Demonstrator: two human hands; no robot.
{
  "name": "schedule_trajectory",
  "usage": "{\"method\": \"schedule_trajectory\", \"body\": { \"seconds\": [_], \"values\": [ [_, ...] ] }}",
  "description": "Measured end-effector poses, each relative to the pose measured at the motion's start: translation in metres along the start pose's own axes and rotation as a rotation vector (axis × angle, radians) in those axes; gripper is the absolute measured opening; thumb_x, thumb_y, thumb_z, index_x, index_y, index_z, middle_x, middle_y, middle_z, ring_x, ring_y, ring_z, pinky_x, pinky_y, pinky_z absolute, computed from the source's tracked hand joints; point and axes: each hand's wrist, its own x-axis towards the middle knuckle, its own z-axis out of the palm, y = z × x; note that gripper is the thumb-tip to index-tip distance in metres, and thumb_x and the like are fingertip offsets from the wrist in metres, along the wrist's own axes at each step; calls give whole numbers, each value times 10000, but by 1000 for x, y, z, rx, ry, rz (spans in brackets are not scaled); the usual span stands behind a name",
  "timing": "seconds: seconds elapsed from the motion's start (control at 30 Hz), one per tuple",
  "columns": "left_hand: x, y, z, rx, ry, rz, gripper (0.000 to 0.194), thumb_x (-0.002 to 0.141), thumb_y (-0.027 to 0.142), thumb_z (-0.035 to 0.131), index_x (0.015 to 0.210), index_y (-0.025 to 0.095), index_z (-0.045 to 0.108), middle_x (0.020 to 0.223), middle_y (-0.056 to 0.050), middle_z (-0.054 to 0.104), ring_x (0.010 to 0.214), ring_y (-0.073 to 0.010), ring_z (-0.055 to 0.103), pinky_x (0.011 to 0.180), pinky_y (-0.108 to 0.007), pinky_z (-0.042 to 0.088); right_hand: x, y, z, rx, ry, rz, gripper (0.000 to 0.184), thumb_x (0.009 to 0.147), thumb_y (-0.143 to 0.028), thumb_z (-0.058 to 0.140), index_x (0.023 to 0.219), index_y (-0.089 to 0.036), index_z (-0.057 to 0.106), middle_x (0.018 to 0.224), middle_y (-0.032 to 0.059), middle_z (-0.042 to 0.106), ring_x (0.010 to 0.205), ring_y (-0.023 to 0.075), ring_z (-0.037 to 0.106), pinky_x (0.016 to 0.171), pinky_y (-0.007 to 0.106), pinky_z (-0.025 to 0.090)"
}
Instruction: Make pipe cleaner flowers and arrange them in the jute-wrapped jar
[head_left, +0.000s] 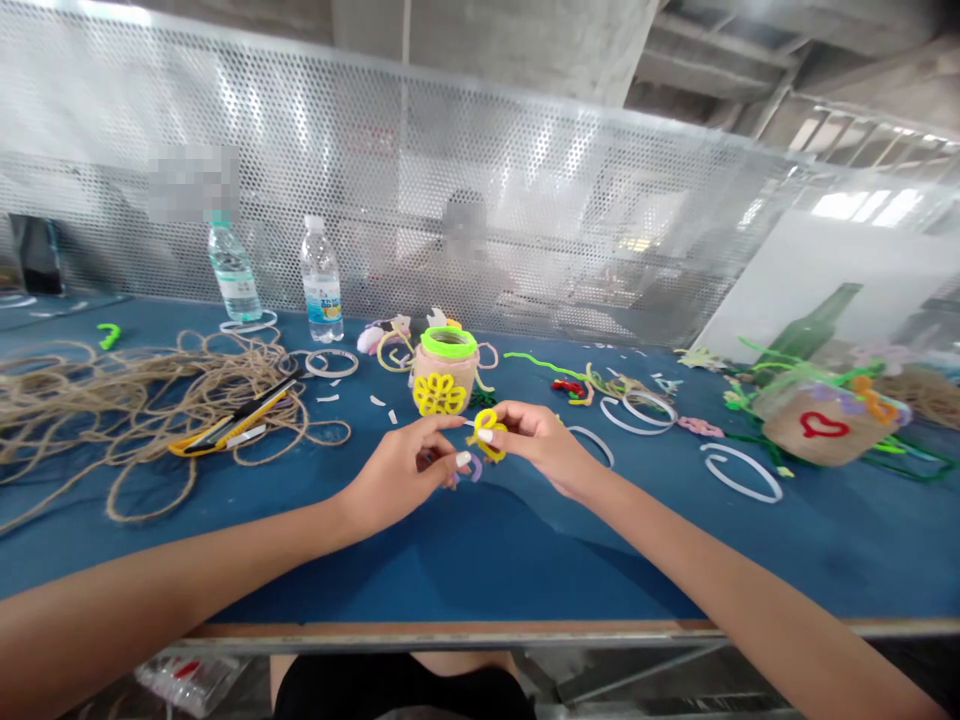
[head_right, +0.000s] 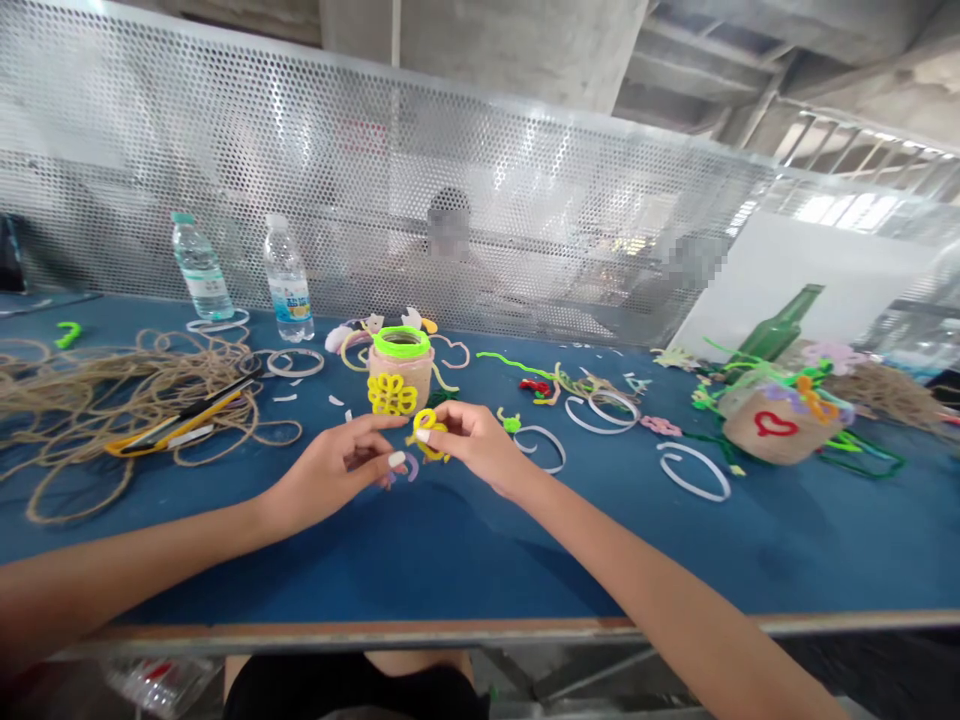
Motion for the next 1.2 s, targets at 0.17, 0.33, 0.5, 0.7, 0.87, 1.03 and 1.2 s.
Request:
{"method": "schedule_trajectory", "body": {
  "seconds": [0.17, 0.33, 0.5, 0.7, 0.87, 1.03, 1.2],
  "values": [
    [2, -2, -3, 33, 102, 158, 175, 848, 310, 550, 918, 169, 626, 800, -33, 680, 698, -136, 647, 664, -232, 514, -4, -4, 7, 137, -74, 73, 303, 663, -386, 775, 791, -152, 631, 713, -7, 624, 632, 109, 601, 648, 270, 512],
    [1, 0, -4, 78, 149, 161, 164, 849, 311, 558, 875, 169, 637, 755, -21, 653, 669, -127, 619, 633, -219, 488, -8, -5, 11, 154, -127, 65, 302, 686, -372, 765, 845, -151, 633, 742, 5, 648, 653, 111, 625, 666, 267, 527],
    [1, 0, -4, 85, 145, 163, 162, 848, 299, 552, 864, 166, 643, 736, -20, 642, 655, -122, 602, 625, -220, 471, -11, -5, 9, 189, -166, 38, 465, 737, -294, 737, 1141, -193, 531, 782, -1, 666, 690, 122, 653, 677, 268, 524],
    [5, -1, -1, -93, 65, 73, 201, 813, 343, 583, 790, 147, 623, 625, -5, 590, 565, -110, 548, 545, -211, 457, -11, -4, 11, 215, -174, 8, 444, 753, -352, 719, 1147, -222, 559, 809, 1, 670, 692, 120, 656, 669, 264, 530],
    [5, -1, 1, -71, 65, 64, 206, 794, 360, 599, 806, 163, 657, 635, -3, 596, 567, -117, 551, 546, -218, 460, -10, -1, 11, 147, -113, 21, 355, 721, -298, 744, 1034, -187, 619, 836, 13, 680, 725, 119, 650, 698, 259, 523],
    [3, -1, 1, 72, 77, 86, 160, 792, 276, 583, 837, 164, 688, 699, -25, 653, 579, -125, 567, 570, -225, 455, -11, -2, 13, 116, -64, -16, 322, 704, -274, 746, 981, -187, 606, 793, 2, 666, 696, 119, 641, 679, 263, 522],
    [1, 0, 0, 255, 99, 201, 170, 813, 216, 549, 793, 174, 713, 713, -35, 645, 644, -131, 568, 602, -217, 427, -11, -4, 15, 81, -46, -35, 273, 689, -289, 753, 907, -184, 625, 766, 1, 655, 682, 117, 626, 657, 254, 510]
  ]
}}
